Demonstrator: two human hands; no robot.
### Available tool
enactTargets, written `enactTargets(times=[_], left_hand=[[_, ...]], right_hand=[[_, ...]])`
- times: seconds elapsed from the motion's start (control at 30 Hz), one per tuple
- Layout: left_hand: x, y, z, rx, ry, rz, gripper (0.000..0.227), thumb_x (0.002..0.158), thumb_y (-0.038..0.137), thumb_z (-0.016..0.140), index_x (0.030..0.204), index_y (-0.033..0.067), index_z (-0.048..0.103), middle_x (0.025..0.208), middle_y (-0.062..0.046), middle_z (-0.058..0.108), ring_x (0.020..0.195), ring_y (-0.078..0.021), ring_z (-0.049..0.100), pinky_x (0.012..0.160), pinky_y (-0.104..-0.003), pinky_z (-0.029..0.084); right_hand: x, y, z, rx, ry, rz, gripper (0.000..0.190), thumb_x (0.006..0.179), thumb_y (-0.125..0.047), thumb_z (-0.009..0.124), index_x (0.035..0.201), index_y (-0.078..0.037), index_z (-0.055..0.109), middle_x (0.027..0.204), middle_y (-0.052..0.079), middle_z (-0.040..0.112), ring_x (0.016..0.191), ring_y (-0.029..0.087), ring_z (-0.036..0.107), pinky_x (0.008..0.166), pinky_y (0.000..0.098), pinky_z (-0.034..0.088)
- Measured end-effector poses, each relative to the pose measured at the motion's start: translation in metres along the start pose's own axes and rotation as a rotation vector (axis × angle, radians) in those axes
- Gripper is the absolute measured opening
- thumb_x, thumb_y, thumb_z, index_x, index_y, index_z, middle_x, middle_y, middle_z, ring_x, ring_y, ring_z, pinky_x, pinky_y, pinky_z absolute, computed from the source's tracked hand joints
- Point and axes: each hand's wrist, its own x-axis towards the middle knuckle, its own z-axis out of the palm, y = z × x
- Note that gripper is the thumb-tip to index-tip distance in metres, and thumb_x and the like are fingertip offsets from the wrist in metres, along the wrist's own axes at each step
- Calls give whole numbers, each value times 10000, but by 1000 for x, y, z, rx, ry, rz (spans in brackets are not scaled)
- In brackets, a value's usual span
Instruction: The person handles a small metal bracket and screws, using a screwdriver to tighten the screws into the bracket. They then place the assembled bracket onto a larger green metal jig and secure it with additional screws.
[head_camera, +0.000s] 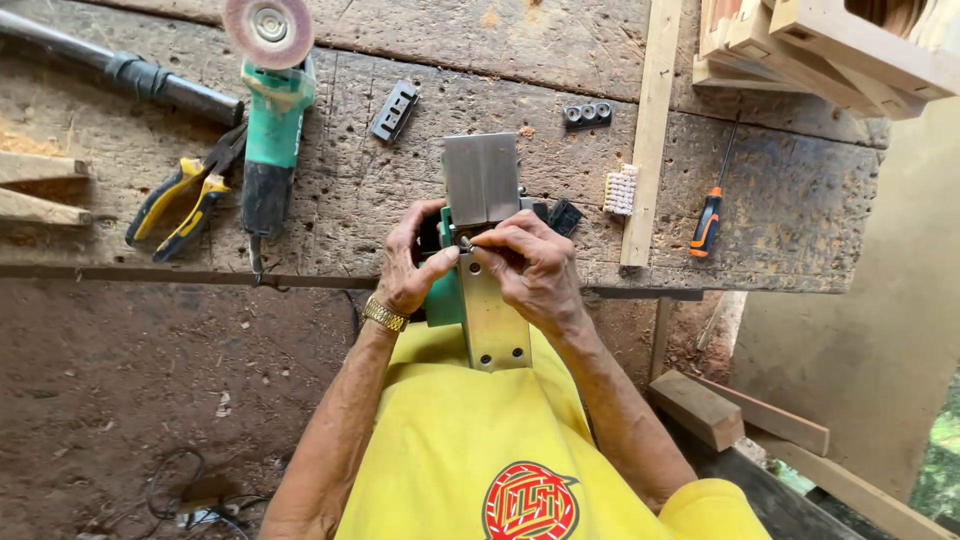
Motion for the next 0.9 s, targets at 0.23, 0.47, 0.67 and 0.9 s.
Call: enactTargets(times=[0.23, 0.47, 0.67, 0.9], left_hand=[[-1, -15, -6, 20, 1, 92, 631, 811, 364, 790, 1343, 66, 629, 1193, -104, 627, 1116, -183, 579, 1016, -397, 486], [0, -13, -4, 21, 12, 130, 632, 825, 347, 807, 1351, 47, 625, 1201, -139, 637, 1139, -214, 603, 1022, -417, 485], [-1, -12, -7, 23, 30, 141, 594, 835, 335, 808, 1338, 64, 650, 1187, -131, 671, 1118, -222, 639, 1001, -420, 505], [-1, -11, -6, 33, 15, 153, 604, 845, 342, 808, 1347, 50, 642, 1213, -151, 663, 1161, -242, 634, 1023, -430, 497]], right_hand=[[7, -19, 2, -97, -74, -4, 48, 904, -125, 791, 947, -141, 779, 847, 88, 661, 791, 241, 696, 719, 334, 569], [7, -6, 11, -272, -143, -60, 65, 905, -95, 754, 966, -113, 742, 861, 84, 662, 807, 271, 705, 723, 381, 593], [-11, -2, 23, -357, -49, -156, 58, 973, -97, 687, 1023, -103, 714, 875, 80, 675, 801, 256, 723, 708, 346, 609], [-3, -16, 19, -395, 0, -189, 59, 943, -120, 727, 1002, -122, 733, 902, 45, 654, 822, 248, 728, 719, 342, 616]])
